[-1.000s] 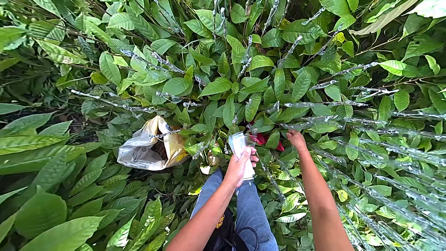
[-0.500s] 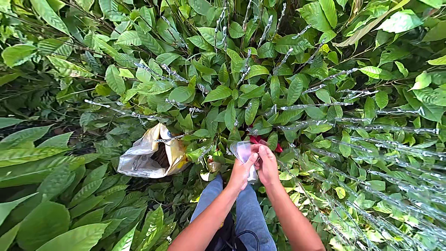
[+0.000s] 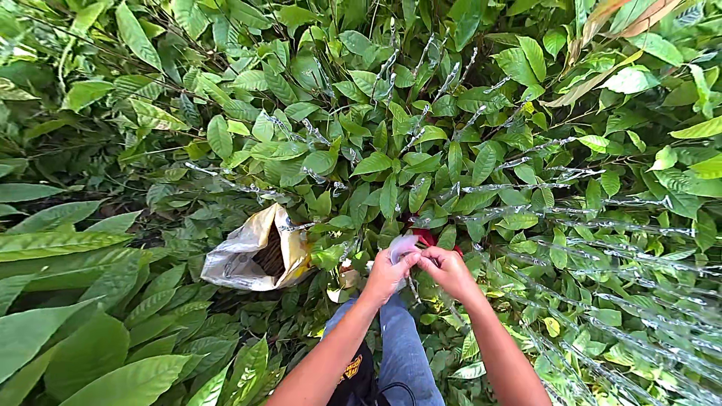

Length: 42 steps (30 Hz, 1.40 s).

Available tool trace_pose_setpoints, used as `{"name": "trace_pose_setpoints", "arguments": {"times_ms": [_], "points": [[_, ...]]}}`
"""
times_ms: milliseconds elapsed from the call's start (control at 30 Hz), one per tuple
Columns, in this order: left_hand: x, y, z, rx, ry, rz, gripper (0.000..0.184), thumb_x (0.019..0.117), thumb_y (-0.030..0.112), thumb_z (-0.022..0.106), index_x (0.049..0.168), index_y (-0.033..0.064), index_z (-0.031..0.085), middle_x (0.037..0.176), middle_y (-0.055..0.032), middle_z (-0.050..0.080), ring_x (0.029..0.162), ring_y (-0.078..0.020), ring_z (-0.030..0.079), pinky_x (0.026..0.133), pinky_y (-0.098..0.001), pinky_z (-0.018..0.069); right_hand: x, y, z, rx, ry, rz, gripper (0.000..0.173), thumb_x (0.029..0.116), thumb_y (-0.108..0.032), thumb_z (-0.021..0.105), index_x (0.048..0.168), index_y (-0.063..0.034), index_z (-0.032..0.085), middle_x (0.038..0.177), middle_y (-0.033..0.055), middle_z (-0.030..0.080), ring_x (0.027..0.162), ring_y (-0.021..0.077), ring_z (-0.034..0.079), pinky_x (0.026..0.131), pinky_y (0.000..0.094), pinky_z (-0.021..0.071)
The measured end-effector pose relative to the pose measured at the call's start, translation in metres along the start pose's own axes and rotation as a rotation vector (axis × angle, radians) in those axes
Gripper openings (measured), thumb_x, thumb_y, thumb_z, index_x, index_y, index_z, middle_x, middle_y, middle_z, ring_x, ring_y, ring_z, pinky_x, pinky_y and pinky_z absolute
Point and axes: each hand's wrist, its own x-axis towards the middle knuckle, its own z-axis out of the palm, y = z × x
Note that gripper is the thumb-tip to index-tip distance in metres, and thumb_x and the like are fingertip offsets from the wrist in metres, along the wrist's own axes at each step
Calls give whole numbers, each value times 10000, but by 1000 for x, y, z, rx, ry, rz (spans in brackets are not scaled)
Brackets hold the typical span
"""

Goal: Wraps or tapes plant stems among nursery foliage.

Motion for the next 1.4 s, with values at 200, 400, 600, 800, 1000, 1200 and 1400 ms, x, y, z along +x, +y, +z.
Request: {"name": "trace_pose_setpoints", "arguments": {"times_ms": [200, 400, 600, 800, 1000, 1200, 1400], "points": [[4, -6, 9, -38, 102, 59, 96, 933, -8, 644, 1024, 8, 669, 831, 50, 693, 625, 9, 573, 606, -156, 500, -7, 17, -1, 36, 125, -95, 226, 1029, -169, 576, 1011, 42, 657, 887, 50, 633, 777, 9, 564, 743, 175, 481], [4, -18, 29, -138, 155, 36, 90, 932, -28, 627, 941, 60, 612, 744, 64, 654, 590, -8, 573, 594, -169, 513, -15, 31, -2, -34, 192, -133, 294, 1038, -179, 548, 950, 47, 714, 889, 95, 673, 832, 74, 618, 794, 227, 505], [9, -19, 27, -188, 194, -11, 83, 973, -35, 564, 967, 28, 618, 726, 25, 628, 545, -30, 542, 534, -166, 487, -2, 24, -32, -119, 132, -120, 284, 1040, -235, 573, 1013, 2, 726, 894, 73, 703, 781, 62, 622, 754, 241, 512], [4, -16, 11, -278, 315, 16, 74, 998, -10, 538, 978, 37, 590, 654, 42, 581, 517, -30, 534, 531, -173, 497, 64, -32, -71, -694, 186, -41, 286, 1066, -233, 560, 1083, -19, 749, 1060, 200, 732, 965, 401, 713, 820, 612, 546], [-13, -23, -13, -319, 382, -4, 76, 1007, -3, 535, 981, 40, 592, 661, 42, 576, 520, -35, 528, 536, -175, 494, 126, -66, -73, -1034, -34, 131, 323, 1093, -245, 488, 1176, -31, 715, 1195, 236, 698, 1098, 460, 674, 865, 651, 523], [-24, -26, -30, -353, 411, 2, 74, 999, -5, 535, 990, 41, 592, 659, 53, 567, 521, -27, 521, 539, -171, 490, 152, -80, -68, -1173, -141, 281, 359, 1097, -288, 471, 1227, -48, 704, 1220, 254, 689, 1147, 473, 652, 894, 673, 504], [-20, -16, -45, -348, 401, -12, 114, 1020, 8, 532, 1104, -18, 604, 855, -17, 670, 558, -17, 533, 537, -152, 470, 150, -87, -63, -1109, -168, 197, 274, 1068, -269, 554, 1198, -111, 737, 1132, 239, 719, 1073, 486, 669, 853, 706, 493]]}}
